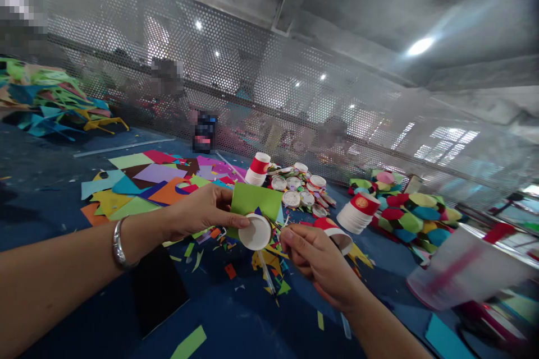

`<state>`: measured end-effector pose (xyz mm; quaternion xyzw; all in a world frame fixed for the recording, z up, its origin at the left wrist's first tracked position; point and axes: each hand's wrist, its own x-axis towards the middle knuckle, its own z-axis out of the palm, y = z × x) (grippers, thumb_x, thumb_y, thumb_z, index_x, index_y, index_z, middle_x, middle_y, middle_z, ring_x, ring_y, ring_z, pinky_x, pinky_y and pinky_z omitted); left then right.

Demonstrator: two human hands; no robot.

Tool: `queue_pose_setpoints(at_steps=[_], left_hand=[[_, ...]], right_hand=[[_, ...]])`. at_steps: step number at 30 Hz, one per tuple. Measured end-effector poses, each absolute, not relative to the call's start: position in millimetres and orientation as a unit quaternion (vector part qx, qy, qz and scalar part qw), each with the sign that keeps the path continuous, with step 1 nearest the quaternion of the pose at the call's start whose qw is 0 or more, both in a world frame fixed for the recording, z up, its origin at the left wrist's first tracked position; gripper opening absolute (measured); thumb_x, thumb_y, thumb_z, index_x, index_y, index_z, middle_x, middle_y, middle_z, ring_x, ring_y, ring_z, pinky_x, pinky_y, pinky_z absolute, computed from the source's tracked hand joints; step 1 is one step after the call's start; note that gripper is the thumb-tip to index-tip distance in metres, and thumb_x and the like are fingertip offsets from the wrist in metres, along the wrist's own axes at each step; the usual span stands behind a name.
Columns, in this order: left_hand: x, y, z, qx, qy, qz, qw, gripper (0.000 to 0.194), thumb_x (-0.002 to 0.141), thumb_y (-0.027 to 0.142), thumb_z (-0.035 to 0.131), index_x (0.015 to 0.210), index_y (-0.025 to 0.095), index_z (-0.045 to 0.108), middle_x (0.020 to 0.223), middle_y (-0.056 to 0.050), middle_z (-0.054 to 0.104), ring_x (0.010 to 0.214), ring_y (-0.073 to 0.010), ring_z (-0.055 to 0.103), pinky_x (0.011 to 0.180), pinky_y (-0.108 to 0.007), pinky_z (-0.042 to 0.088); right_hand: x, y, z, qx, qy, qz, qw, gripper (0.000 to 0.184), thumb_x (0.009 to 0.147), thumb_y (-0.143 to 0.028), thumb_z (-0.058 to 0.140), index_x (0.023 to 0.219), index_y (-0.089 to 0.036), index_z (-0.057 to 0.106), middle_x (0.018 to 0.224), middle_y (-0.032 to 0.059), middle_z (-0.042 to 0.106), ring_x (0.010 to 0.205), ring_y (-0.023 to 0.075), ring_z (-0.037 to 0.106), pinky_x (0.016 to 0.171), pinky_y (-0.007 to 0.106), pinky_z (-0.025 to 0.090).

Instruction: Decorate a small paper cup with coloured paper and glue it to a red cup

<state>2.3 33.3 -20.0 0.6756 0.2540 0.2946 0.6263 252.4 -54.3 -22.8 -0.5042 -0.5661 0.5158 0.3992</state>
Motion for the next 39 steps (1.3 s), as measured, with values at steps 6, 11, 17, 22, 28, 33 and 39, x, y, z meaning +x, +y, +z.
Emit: queue_pose_setpoints(at_steps=[6, 11, 17, 22, 28, 33, 39], left_hand=[[3.3, 32.5, -20.4, 0.675, 0.252, 0.301, 0.625, 0.031, 0.073, 0.033, 0.085, 0.103, 0.027, 0.079, 0.106, -0.002, 0.079, 0.096, -0.0194, 0.07, 0.088, -0.03, 0.049], [3.1, 32.5, -19.6, 0.677, 0.254, 0.306, 0.619, 0.03, 0.072, 0.034, 0.086, 0.101, 0.026, 0.079, 0.106, -0.002, 0.078, 0.092, -0.0187, 0.069, 0.084, -0.03, 0.049], [2.7, 32.3, -17.9, 0.682, 0.254, 0.29, 0.622, 0.023, 0.074, 0.031, 0.084, 0.096, 0.026, 0.08, 0.094, 0.0, 0.079, 0.088, -0.0175, 0.069, 0.08, -0.028, 0.048], [2.3, 31.4, -14.8, 0.687, 0.261, 0.281, 0.617, 0.025, 0.073, 0.032, 0.084, 0.096, 0.024, 0.079, 0.1, -0.001, 0.078, 0.091, -0.0181, 0.068, 0.083, -0.029, 0.048], [0.1, 33.9, -17.1, 0.697, 0.261, 0.253, 0.618, 0.023, 0.073, 0.036, 0.085, 0.089, 0.021, 0.077, 0.09, -0.001, 0.076, 0.082, -0.015, 0.064, 0.077, -0.027, 0.045], [-1.4, 35.0, -17.6, 0.706, 0.268, 0.227, 0.615, 0.03, 0.072, 0.036, 0.084, 0.094, 0.017, 0.077, 0.091, -0.004, 0.074, 0.08, -0.0158, 0.062, 0.077, -0.029, 0.044], [-0.5, 33.0, -14.7, 0.7, 0.28, 0.257, 0.605, 0.033, 0.074, 0.038, 0.082, 0.098, 0.016, 0.074, 0.099, -0.006, 0.073, 0.087, -0.0177, 0.062, 0.08, -0.031, 0.045]], right_hand=[[252.3, -54.8, -23.4, -0.507, -0.57, 0.509, 0.4, 0.044, 0.09, -0.058, 0.067, 0.072, -0.019, 0.056, 0.053, -0.0115, 0.021, 0.047, 0.0057, 0.01, 0.043, 0.025, 0.005], [252.0, -54.5, -22.2, -0.508, -0.576, 0.503, 0.396, 0.045, 0.09, -0.059, 0.066, 0.072, -0.02, 0.055, 0.053, -0.0118, 0.02, 0.047, 0.0058, 0.01, 0.043, 0.025, 0.005], [253.7, -53.8, -23.7, -0.51, -0.585, 0.498, 0.387, 0.044, 0.091, -0.058, 0.066, 0.073, -0.02, 0.056, 0.054, -0.0112, 0.021, 0.048, 0.0064, 0.011, 0.043, 0.025, 0.006], [254.1, -53.8, -22.9, -0.515, -0.594, 0.488, 0.379, 0.045, 0.09, -0.059, 0.066, 0.073, -0.019, 0.056, 0.054, -0.0109, 0.022, 0.048, 0.0064, 0.012, 0.043, 0.025, 0.007], [254.7, -54.1, -21.0, -0.513, -0.6, 0.479, 0.384, 0.047, 0.088, -0.06, 0.068, 0.072, -0.019, 0.054, 0.055, -0.0112, 0.023, 0.048, 0.0062, 0.012, 0.042, 0.023, 0.007], [256.5, -53.2, -20.9, -0.508, -0.592, 0.486, 0.393, 0.046, 0.089, -0.06, 0.068, 0.072, -0.019, 0.054, 0.056, -0.0116, 0.022, 0.048, 0.0058, 0.011, 0.042, 0.023, 0.007], [256.5, -53.7, -20.7, -0.509, -0.588, 0.487, 0.397, 0.047, 0.088, -0.061, 0.068, 0.072, -0.019, 0.055, 0.054, -0.012, 0.023, 0.047, 0.0053, 0.011, 0.041, 0.023, 0.007]])
